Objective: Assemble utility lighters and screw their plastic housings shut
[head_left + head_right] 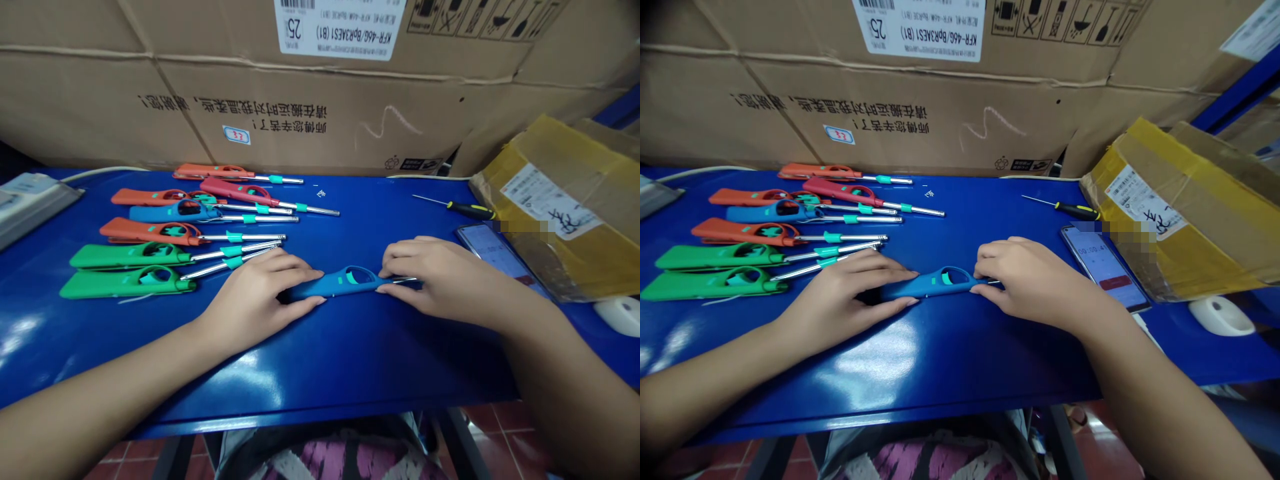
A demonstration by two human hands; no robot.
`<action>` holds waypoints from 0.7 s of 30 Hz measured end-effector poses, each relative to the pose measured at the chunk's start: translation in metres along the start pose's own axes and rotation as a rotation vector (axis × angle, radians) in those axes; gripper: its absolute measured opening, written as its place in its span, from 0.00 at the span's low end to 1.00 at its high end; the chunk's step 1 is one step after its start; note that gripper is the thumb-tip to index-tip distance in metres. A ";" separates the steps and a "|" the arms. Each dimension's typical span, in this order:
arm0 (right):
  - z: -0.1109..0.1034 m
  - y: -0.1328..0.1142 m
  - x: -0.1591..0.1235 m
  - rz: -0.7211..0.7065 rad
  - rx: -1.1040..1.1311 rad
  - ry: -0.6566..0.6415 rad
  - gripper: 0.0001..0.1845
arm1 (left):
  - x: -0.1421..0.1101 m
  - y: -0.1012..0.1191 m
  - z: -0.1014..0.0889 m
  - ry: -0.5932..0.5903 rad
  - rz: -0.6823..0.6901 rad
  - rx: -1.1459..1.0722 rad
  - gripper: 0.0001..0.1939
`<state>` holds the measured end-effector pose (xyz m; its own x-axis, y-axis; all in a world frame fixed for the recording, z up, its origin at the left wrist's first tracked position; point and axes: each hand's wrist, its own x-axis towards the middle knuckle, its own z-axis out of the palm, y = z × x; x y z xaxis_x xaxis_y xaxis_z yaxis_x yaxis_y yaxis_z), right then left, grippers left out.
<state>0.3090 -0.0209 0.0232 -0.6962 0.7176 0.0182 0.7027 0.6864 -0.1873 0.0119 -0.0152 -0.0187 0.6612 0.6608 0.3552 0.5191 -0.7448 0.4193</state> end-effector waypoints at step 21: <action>0.006 -0.018 0.000 0.010 -0.243 -0.029 0.12 | -0.004 0.018 0.001 0.006 0.185 0.456 0.15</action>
<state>0.2951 -0.0341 0.0204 -0.6904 0.7234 -0.0117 0.7219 0.6899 0.0545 0.0194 -0.0311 -0.0134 0.7626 0.5128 0.3942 0.5781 -0.8137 -0.0599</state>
